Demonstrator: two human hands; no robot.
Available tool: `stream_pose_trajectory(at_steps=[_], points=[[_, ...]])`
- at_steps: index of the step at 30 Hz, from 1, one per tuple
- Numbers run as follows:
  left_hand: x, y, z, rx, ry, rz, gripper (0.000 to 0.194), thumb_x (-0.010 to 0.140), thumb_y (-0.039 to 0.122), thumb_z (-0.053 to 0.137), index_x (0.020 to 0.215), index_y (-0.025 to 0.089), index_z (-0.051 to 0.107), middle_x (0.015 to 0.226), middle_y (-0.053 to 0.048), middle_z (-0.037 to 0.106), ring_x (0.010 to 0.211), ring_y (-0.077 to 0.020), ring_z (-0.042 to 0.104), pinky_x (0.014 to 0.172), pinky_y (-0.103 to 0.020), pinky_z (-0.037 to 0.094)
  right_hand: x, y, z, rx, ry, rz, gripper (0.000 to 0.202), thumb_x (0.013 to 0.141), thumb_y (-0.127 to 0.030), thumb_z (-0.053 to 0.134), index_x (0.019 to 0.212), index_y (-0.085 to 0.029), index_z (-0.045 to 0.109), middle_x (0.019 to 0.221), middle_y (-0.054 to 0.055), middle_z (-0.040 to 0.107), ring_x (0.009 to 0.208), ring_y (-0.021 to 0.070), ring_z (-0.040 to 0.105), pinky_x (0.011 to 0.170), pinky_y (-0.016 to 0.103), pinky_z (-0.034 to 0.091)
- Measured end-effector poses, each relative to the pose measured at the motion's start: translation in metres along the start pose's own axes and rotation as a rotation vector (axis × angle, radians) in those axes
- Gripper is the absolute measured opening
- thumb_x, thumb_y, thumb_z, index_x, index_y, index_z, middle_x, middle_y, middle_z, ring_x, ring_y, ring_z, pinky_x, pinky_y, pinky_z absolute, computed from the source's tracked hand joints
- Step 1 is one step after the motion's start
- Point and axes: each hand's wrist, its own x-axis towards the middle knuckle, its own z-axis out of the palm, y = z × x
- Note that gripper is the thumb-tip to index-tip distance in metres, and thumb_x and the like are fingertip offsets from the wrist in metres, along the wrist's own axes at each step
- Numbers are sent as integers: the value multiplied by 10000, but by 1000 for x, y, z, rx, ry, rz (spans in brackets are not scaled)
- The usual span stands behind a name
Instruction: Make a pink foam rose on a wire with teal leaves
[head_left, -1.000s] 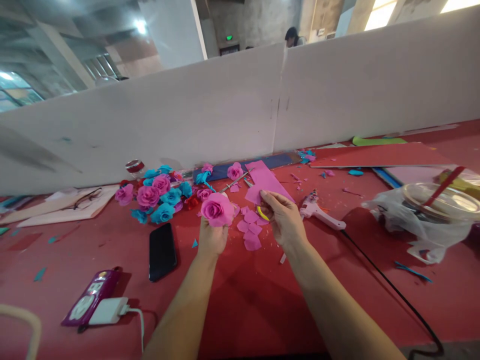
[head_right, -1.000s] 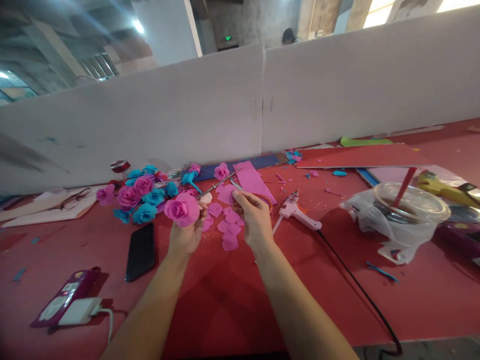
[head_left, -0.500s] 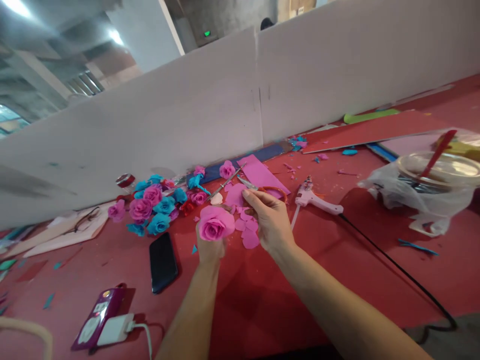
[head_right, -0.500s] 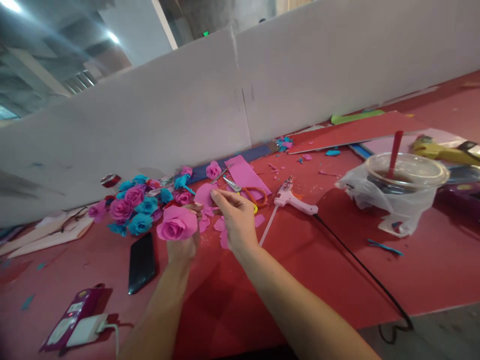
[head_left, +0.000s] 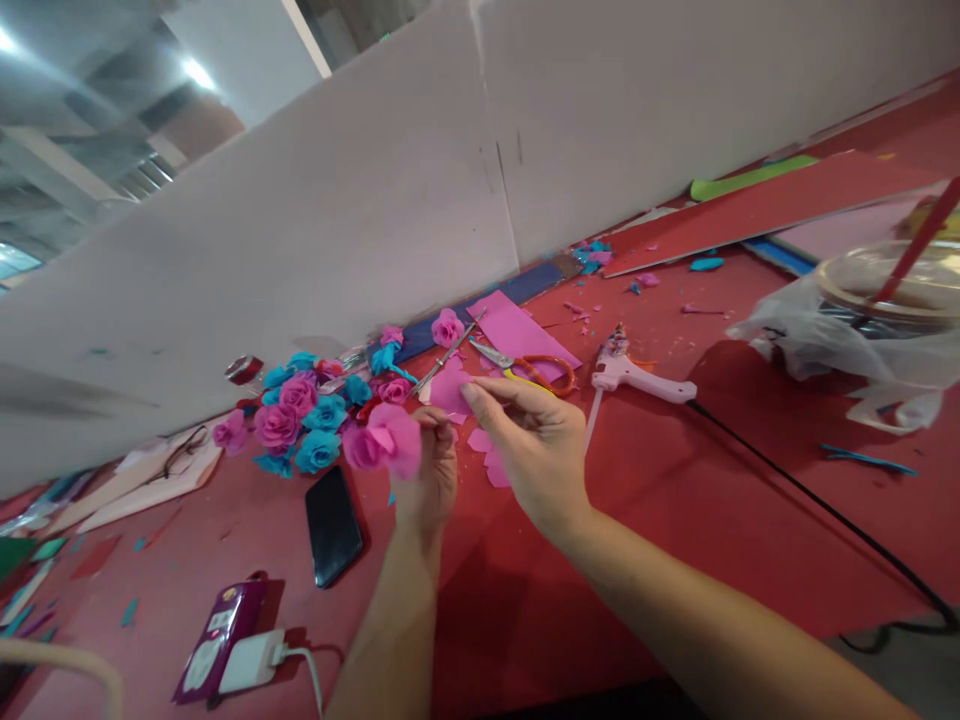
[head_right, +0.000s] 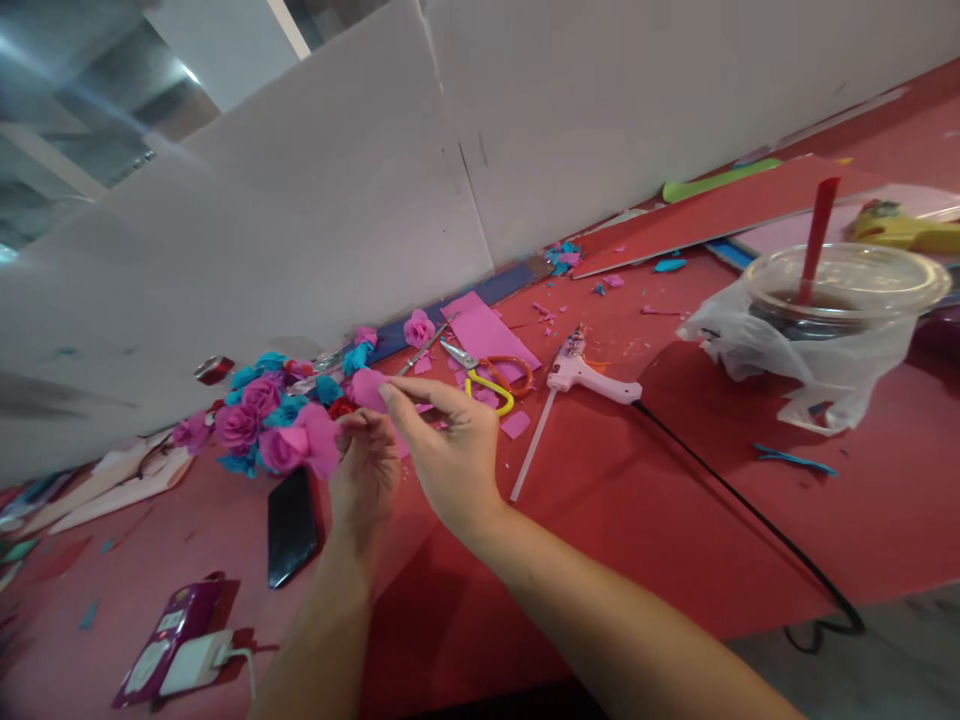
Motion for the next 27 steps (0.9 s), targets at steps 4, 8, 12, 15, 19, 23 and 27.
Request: stream_pose_trajectory(at_steps=[4, 8, 12, 15, 19, 23, 27], points=[[1, 9, 10, -324, 11, -321, 49, 800, 230, 678, 777, 233, 634, 691, 24, 498, 604, -82, 449, 605, -213, 437, 10, 3, -5, 51, 54, 75, 74, 755, -288, 719, 802, -254, 765, 737, -11, 722, 677, 135, 618, 630, 266, 489], [1, 15, 11, -450, -14, -565, 76, 839, 157, 587, 771, 189, 590, 652, 23, 428, 621, -89, 478, 665, -238, 471, 16, 10, -7, 158, 71, 214, 80, 705, -299, 755, 755, -237, 753, 689, -27, 676, 575, 87, 511, 567, 234, 413], [4, 15, 7, -482, 48, -658, 89, 856, 111, 536, 783, 150, 569, 627, 32, 408, 528, -59, 426, 499, -163, 388, 17, 19, -6, 183, 27, 343, 112, 652, -294, 785, 721, -214, 747, 656, -29, 652, 546, 73, 475, 551, 230, 378], [7, 15, 4, -447, 79, -654, 105, 863, 113, 522, 770, 138, 563, 596, 34, 416, 473, -55, 378, 418, -158, 307, 16, 24, -6, 144, -1, 388, 139, 625, -286, 800, 709, -193, 742, 636, -24, 644, 557, 80, 483, 542, 229, 367], [11, 17, 1, -379, 123, -684, 105, 853, 165, 568, 759, 121, 580, 630, 5, 519, 469, -50, 393, 430, -165, 351, 17, 31, -6, 112, 0, 402, 148, 621, -291, 798, 701, -184, 734, 610, -29, 630, 556, 82, 489, 542, 229, 368], [11, 19, 4, -296, 150, -682, 70, 760, 124, 658, 736, 95, 599, 704, -21, 605, 443, -13, 373, 408, -140, 336, 19, 37, -6, 109, 37, 452, 187, 576, -305, 813, 689, -187, 723, 616, -26, 629, 558, 95, 512, 540, 235, 392], [9, 16, 5, -233, 110, -622, 174, 632, 97, 762, 719, 104, 612, 634, 43, 554, 427, 6, 361, 411, -126, 337, 17, 41, -5, 103, 44, 483, 217, 546, -306, 825, 685, -185, 711, 629, -27, 630, 549, 89, 511, 536, 225, 407]])
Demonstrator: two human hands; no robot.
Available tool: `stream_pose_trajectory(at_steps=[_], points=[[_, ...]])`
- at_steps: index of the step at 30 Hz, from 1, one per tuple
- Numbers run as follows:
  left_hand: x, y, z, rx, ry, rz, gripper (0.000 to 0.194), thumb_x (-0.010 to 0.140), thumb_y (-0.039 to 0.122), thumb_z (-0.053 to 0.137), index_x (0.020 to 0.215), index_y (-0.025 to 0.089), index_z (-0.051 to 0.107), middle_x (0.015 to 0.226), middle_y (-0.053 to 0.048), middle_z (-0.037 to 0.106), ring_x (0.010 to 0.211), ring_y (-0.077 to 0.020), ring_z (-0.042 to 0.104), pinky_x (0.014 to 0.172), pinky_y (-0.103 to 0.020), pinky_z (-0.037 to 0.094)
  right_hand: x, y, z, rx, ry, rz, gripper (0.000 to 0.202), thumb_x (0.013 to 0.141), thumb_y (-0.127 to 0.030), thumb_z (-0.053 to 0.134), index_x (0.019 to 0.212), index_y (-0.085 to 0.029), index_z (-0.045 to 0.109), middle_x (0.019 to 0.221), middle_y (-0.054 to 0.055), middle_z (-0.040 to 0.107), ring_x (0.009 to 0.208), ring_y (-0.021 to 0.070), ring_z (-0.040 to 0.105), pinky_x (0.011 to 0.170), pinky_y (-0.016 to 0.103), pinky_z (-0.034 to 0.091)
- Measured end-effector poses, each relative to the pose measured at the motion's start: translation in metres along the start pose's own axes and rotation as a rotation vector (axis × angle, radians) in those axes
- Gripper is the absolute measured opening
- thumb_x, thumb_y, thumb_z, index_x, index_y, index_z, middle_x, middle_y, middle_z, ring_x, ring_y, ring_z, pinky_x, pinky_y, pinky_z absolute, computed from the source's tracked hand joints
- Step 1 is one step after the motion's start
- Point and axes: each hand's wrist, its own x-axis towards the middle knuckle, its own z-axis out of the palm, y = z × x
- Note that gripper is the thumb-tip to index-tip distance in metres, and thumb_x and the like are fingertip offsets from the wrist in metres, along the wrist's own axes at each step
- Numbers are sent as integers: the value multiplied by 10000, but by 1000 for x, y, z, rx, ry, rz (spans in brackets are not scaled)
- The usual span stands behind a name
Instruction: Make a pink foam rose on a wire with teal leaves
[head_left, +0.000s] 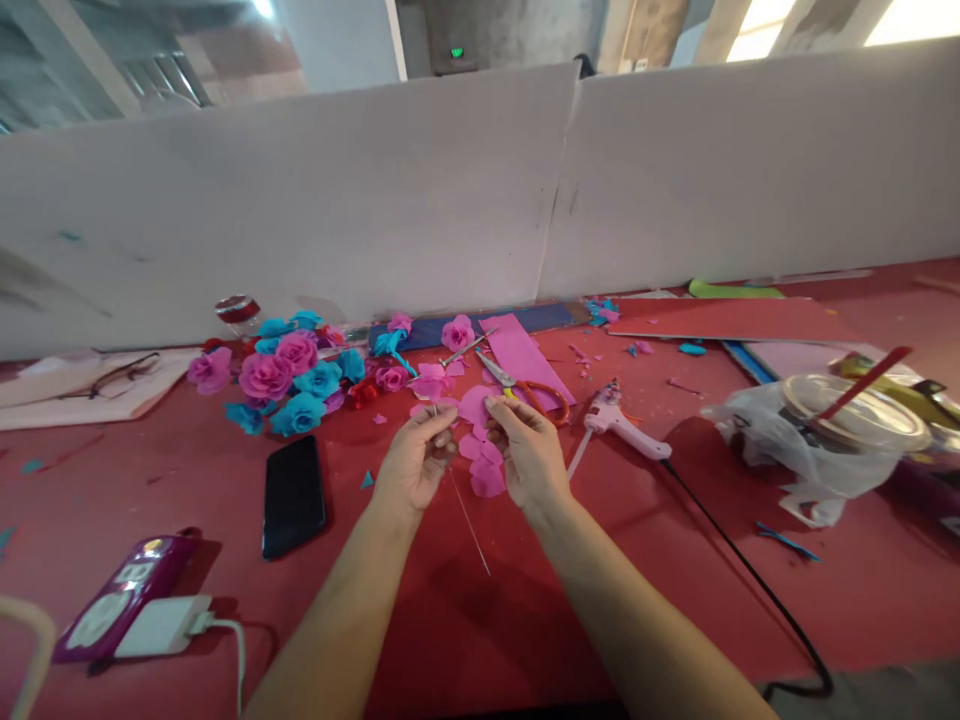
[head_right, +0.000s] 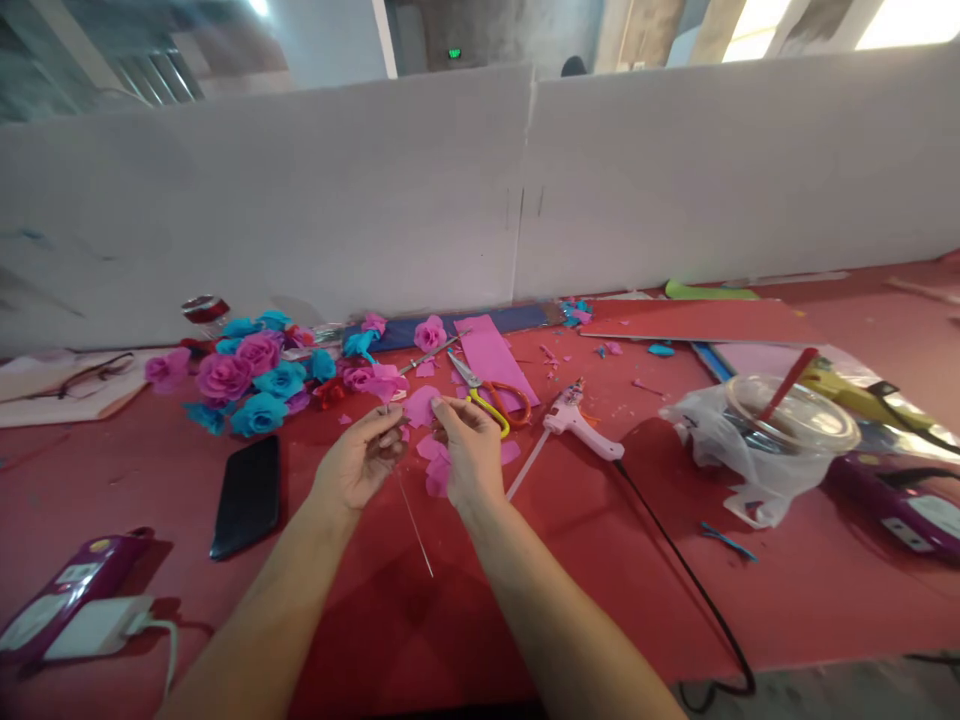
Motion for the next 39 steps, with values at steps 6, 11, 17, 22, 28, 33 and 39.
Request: stream_pose_trajectory(at_steps=[6, 11, 17, 22, 28, 33, 39], points=[[0, 2, -1, 2, 8, 28, 227, 534, 86, 794, 672, 111, 616, 543, 82, 479, 411, 11, 348, 399, -121, 302, -5, 7, 2, -133, -62, -81, 209, 624, -345, 783, 725, -178, 707, 648, -20, 631, 569, 96, 520, 560, 228, 421], [-4, 6, 1, 2, 25, 35, 209, 537, 105, 753, 720, 103, 651, 586, 50, 542, 421, 1, 370, 412, -134, 327, -3, 7, 1, -88, -21, -114, 191, 615, -331, 793, 716, -193, 706, 656, -35, 634, 570, 92, 520, 589, 236, 434], [-4, 2, 2, 57, 20, 53, 256, 503, 57, 782, 711, 109, 642, 591, 39, 580, 422, 10, 379, 423, -121, 312, -3, 10, 1, -78, -33, -125, 185, 622, -329, 789, 722, -196, 708, 655, -31, 633, 580, 97, 526, 607, 242, 445], [-4, 4, -1, 56, 8, 48, 225, 513, 34, 775, 677, 108, 640, 560, 48, 560, 404, 16, 366, 416, -123, 300, 0, 4, -3, -210, -46, -184, 177, 720, -344, 690, 830, -207, 704, 738, -2, 652, 615, 115, 556, 623, 264, 475], [-2, 11, -6, 53, -97, -131, 223, 503, -14, 750, 676, 96, 660, 502, 54, 516, 367, 25, 295, 369, -116, 226, 15, -35, -27, -854, -545, -710, 506, 801, -78, 540, 1194, -386, 624, 1404, 35, 413, 1202, 213, 482, 932, 397, 485], [-5, 16, -7, 66, -191, -228, 219, 509, -8, 756, 690, 93, 685, 478, 62, 479, 364, 27, 279, 361, -110, 220, 21, -44, -34, -1022, -706, -936, 458, 872, -75, 517, 1119, -434, 657, 1438, -7, 337, 1292, 242, 401, 970, 444, 474], [-6, 15, -7, 114, -228, -231, 209, 504, 2, 771, 669, 105, 695, 490, 51, 496, 377, 28, 265, 366, -110, 242, 16, -43, -30, -1050, -726, -984, 496, 818, -96, 628, 1204, -404, 581, 1419, 31, 362, 1315, 260, 388, 1028, 482, 423]])
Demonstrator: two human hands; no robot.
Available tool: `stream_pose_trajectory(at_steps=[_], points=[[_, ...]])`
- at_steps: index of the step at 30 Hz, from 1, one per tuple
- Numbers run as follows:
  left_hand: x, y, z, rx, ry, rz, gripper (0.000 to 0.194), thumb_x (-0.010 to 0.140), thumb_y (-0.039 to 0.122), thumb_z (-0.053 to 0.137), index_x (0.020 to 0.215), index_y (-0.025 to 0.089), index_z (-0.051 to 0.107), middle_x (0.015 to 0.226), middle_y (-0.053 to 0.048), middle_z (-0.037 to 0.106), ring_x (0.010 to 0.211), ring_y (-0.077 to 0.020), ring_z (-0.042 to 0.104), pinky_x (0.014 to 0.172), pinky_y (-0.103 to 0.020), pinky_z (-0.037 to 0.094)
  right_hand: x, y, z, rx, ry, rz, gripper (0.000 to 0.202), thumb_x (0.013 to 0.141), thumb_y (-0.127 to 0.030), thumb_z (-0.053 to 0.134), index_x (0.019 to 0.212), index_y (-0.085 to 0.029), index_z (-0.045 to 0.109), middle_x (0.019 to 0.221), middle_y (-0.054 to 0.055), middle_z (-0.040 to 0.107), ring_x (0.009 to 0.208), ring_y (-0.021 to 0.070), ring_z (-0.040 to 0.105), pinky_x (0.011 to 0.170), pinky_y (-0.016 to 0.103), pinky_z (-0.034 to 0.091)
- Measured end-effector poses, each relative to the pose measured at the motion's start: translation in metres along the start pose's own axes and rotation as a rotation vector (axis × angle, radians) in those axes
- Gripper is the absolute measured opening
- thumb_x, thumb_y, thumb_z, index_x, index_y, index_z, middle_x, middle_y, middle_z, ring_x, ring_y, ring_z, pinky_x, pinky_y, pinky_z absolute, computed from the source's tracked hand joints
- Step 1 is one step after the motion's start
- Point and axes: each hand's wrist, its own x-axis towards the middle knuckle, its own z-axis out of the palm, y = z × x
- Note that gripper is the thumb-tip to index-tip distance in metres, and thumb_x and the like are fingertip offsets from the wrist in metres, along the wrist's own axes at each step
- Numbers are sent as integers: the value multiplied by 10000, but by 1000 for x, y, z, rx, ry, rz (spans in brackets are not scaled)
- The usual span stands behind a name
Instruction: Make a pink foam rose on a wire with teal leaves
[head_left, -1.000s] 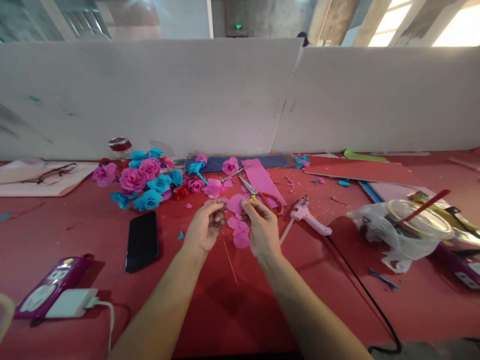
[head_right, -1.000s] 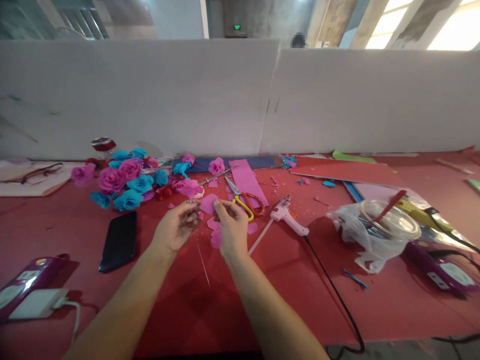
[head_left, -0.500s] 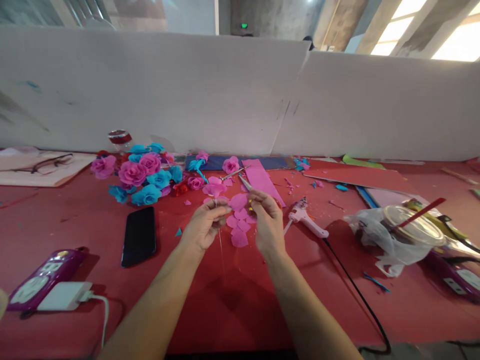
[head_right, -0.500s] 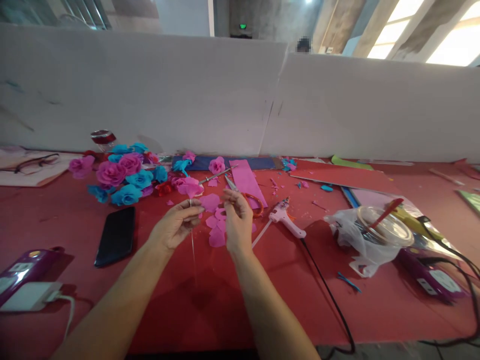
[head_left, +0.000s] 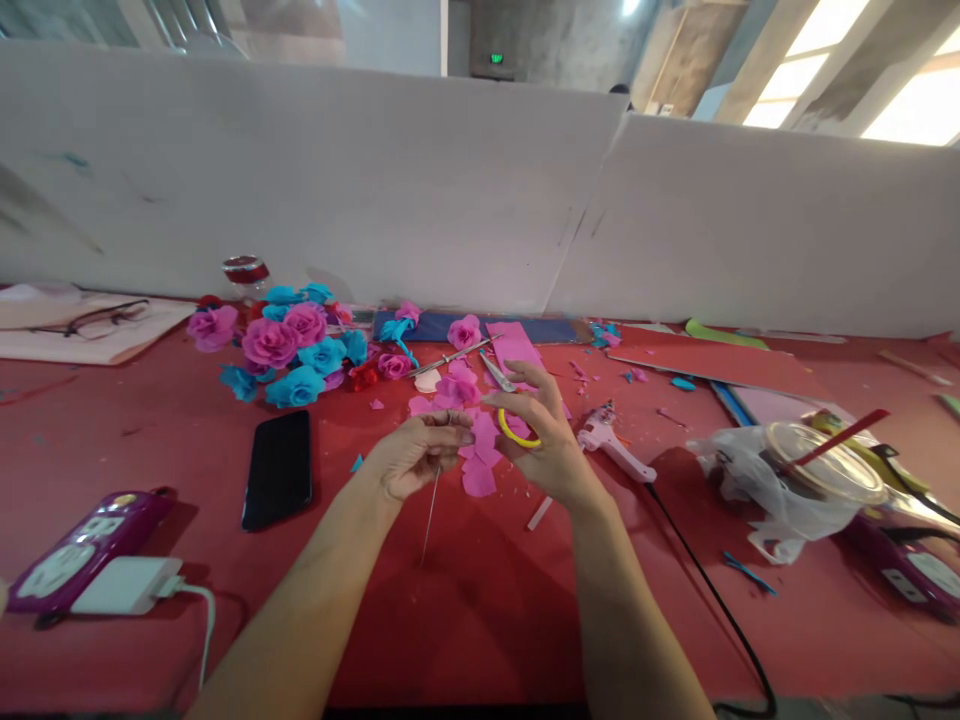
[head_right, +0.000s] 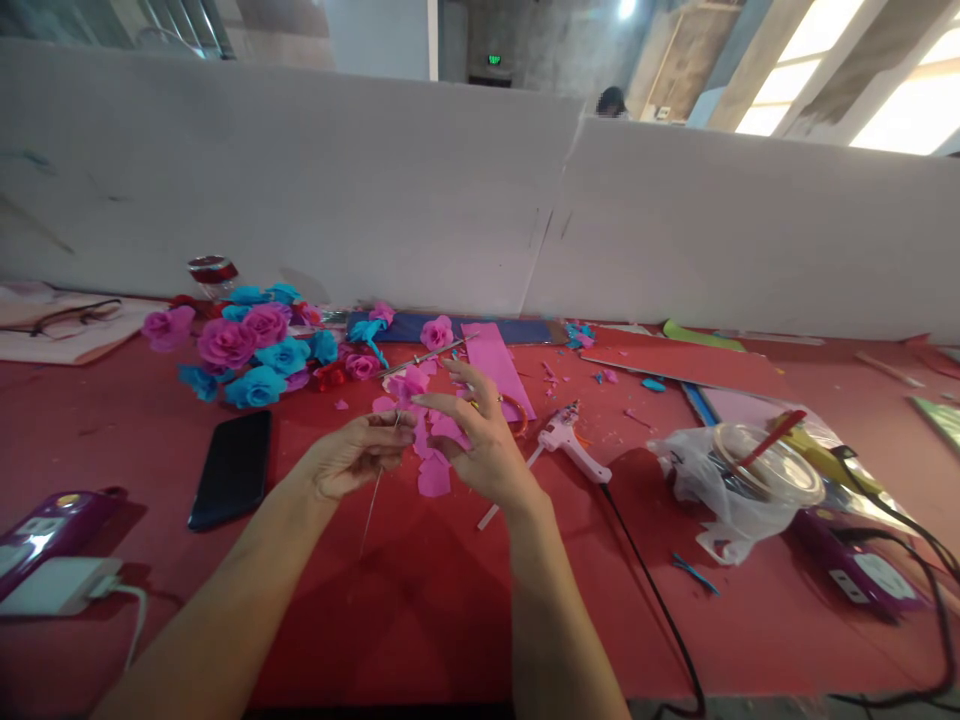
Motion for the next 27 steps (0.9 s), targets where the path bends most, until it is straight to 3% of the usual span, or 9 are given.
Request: stream_pose_trajectory(at_steps=[6, 11, 14, 17, 21, 27], points=[[-1, 1, 0, 97, 2, -4, 239, 496, 20, 780, 691, 108, 676, 572, 14, 559, 427, -3, 371, 388, -136, 228, 0, -5, -4, -43, -43, -40, 411, 825, -24, 543, 1089, -326, 634, 1421, 52, 374, 1309, 253, 390, 994, 478, 435], [-3, 3, -1, 185, -22, -27, 299, 510, 74, 810, 759, 121, 653, 581, 44, 531, 427, 4, 291, 417, -158, 206, 2, -6, -8, -117, -35, -124, 365, 743, 43, 544, 833, -268, 714, 1287, 43, 536, 1241, 264, 442, 979, 489, 425], [-2, 1, -3, 253, -12, 104, 274, 612, 259, 819, 792, 125, 662, 675, 14, 576, 440, 3, 270, 427, -177, 175, 4, -9, -12, -111, 78, -135, 399, 725, 58, 537, 813, -283, 726, 1127, 34, 628, 1119, 245, 507, 924, 470, 443], [0, -2, -3, 297, 17, 294, 325, 735, 453, 713, 792, 137, 665, 668, 12, 561, 442, -14, 255, 439, -202, 158, 6, -15, -15, -76, 193, -136, 387, 742, 34, 562, 818, -301, 740, 951, 30, 668, 947, 219, 550, 843, 438, 456], [-1, -5, 1, 333, 9, 457, 372, 767, 503, 659, 789, 131, 671, 681, -10, 575, 485, -40, 290, 485, -225, 212, 8, -20, -16, 19, 234, -142, 368, 756, 26, 580, 826, -292, 752, 781, 20, 685, 824, 199, 561, 750, 382, 477], [-3, -8, 4, 369, 41, 566, 380, 815, 490, 611, 742, 122, 670, 641, -15, 575, 514, -62, 319, 503, -237, 244, 7, -18, -11, 87, 274, -118, 308, 775, -21, 629, 827, -293, 764, 748, 15, 704, 760, 187, 595, 679, 347, 503]])
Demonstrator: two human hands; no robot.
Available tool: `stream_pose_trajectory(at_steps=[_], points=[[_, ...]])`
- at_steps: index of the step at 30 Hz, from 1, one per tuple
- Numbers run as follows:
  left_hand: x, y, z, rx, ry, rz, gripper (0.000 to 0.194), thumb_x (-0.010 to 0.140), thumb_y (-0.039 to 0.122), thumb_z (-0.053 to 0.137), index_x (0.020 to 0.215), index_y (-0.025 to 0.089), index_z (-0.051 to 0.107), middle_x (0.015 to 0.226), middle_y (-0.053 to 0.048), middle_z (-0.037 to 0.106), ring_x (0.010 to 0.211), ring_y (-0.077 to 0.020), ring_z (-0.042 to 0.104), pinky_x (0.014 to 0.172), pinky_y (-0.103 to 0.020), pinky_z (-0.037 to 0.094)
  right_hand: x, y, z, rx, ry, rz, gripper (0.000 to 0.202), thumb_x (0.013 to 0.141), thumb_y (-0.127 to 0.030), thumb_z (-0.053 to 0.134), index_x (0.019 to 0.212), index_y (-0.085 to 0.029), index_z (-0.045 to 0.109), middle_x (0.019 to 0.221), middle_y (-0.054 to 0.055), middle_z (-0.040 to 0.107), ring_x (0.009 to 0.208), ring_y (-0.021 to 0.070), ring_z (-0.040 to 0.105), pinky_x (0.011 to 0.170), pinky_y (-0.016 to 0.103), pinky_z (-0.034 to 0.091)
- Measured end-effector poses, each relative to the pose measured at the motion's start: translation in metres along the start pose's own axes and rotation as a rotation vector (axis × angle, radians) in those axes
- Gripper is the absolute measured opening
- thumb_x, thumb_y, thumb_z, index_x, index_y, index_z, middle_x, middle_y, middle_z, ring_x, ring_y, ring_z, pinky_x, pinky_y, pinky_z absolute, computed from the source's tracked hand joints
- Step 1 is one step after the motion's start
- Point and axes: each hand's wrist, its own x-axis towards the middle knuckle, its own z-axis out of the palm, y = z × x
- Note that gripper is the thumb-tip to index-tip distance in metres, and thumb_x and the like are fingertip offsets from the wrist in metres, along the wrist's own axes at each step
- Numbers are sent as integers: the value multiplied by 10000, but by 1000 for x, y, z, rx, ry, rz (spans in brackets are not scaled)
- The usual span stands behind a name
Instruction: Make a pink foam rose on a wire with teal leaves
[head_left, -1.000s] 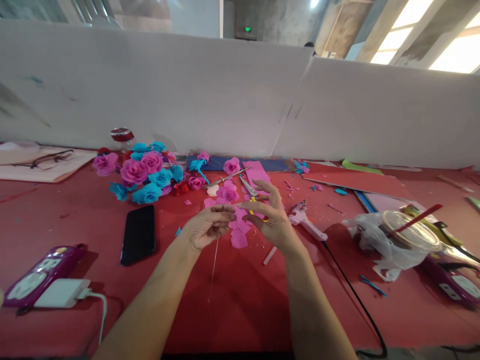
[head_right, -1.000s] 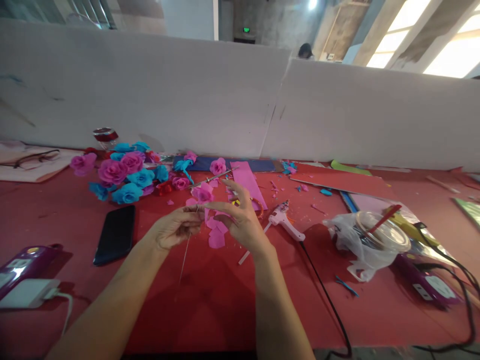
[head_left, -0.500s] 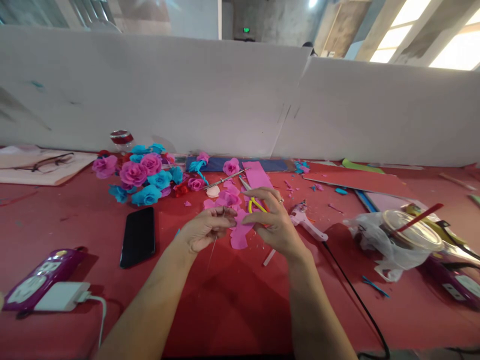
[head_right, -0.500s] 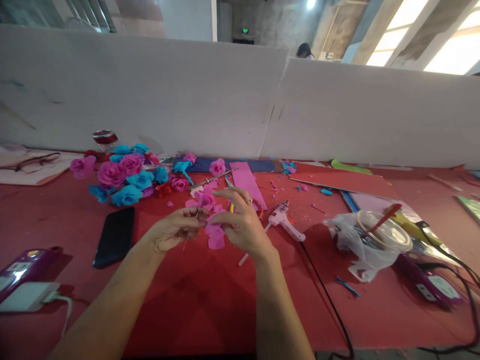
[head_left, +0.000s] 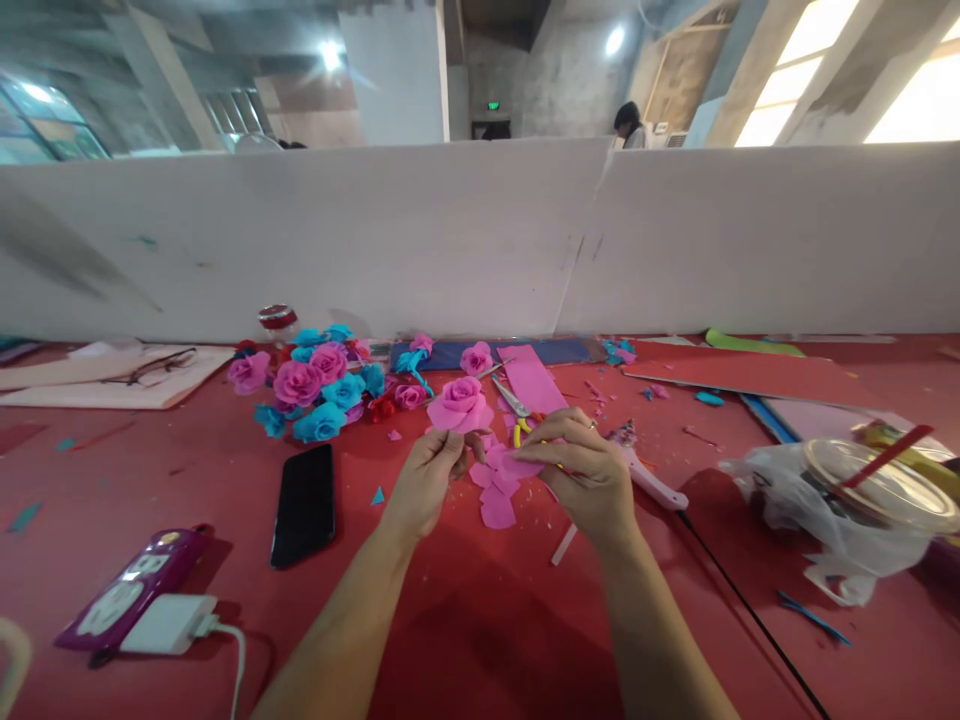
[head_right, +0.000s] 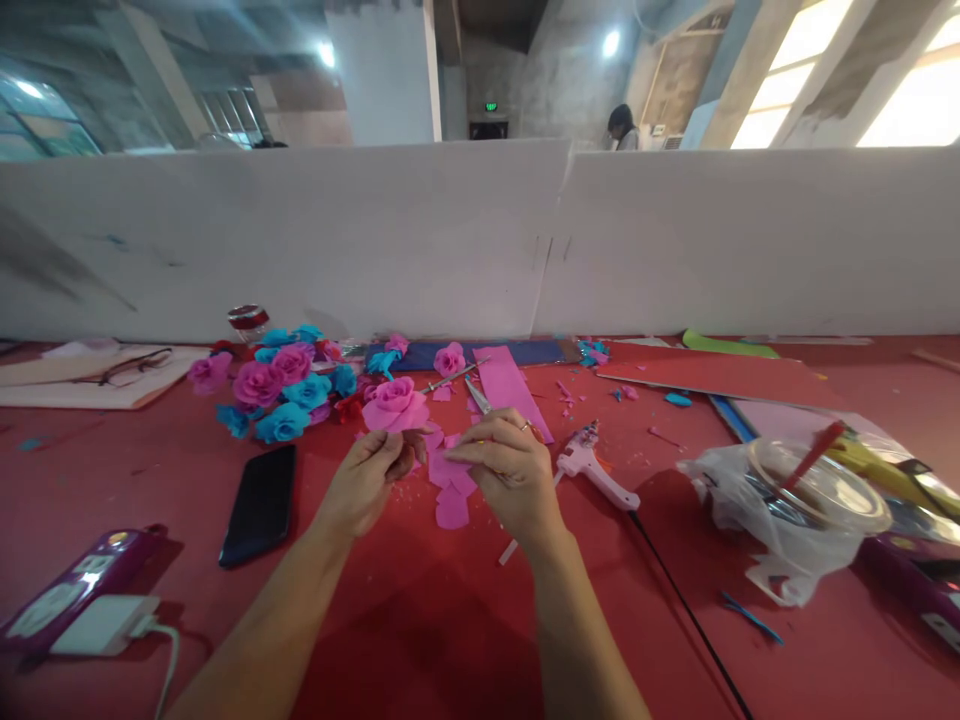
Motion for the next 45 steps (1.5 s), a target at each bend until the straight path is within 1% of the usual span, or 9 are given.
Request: stream_pose_trajectory(at_steps=[7, 10, 14, 18, 21, 28, 32, 38, 45], points=[[-1, 4, 4, -133, 3, -102, 323, 810, 468, 635, 886, 154, 650, 587, 37, 535, 422, -27, 319, 425, -185, 200, -3, -1, 6, -27, -20, 39, 286, 751, 5, 616, 823, -248, 728, 743, 10, 712, 720, 174, 616, 697, 345, 506], [-3, 6, 7, -134, 62, -117, 282, 807, 438, 648, 899, 175, 609, 584, 53, 555, 376, -14, 324, 391, -165, 213, -4, -1, 8, -28, -29, 67, 271, 763, 6, 603, 796, -235, 721, 760, 17, 712, 749, 176, 624, 726, 348, 506], [-4, 6, 9, 6, 179, -71, 282, 813, 450, 629, 861, 182, 557, 676, 16, 653, 360, -28, 441, 347, -156, 249, -4, 1, 9, -40, -29, 131, 267, 775, 0, 602, 816, -232, 727, 779, 21, 712, 767, 179, 623, 722, 338, 500], [-8, 6, 11, 200, 187, -5, 298, 837, 466, 585, 890, 172, 578, 799, -46, 707, 495, -99, 613, 423, -184, 417, -5, 0, 10, -95, -51, 152, 233, 792, -41, 621, 826, -240, 735, 773, 21, 716, 751, 187, 609, 730, 350, 480], [-11, 6, 12, 418, 185, 54, 288, 864, 450, 547, 904, 171, 609, 827, -60, 715, 570, -135, 654, 499, -221, 479, -6, -1, 14, -144, -62, 134, 214, 792, -64, 633, 826, -248, 736, 771, 16, 721, 746, 191, 603, 737, 358, 454], [-14, 4, 13, 824, 174, 143, 196, 875, 250, 522, 991, 181, 664, 592, -20, 683, 529, -150, 622, 539, -233, 413, -9, -2, 22, -259, -36, 247, 108, 800, -151, 666, 769, -239, 721, 754, 8, 735, 741, 192, 623, 762, 362, 424], [-16, 4, 17, 844, 189, 144, 225, 863, 233, 526, 986, 194, 711, 526, -2, 645, 454, -137, 559, 509, -234, 365, -9, -2, 25, -291, -20, 305, 47, 788, -195, 702, 756, -228, 710, 733, 14, 731, 753, 200, 625, 744, 352, 424], [-16, 4, 21, 890, 179, 110, 265, 873, 253, 513, 1024, 173, 716, 543, -13, 658, 401, -119, 501, 474, -231, 348, -10, -2, 27, -420, 7, 308, 110, 783, -240, 713, 683, -216, 674, 684, 5, 716, 731, 195, 628, 737, 347, 376], [-16, 3, 22, 874, 196, 114, 311, 871, 294, 519, 1042, 125, 715, 551, -26, 645, 459, -131, 561, 491, -228, 372, -12, -4, 28, -535, 45, 252, 113, 770, -222, 709, 670, -210, 657, 658, -11, 698, 715, 185, 605, 741, 347, 314]])
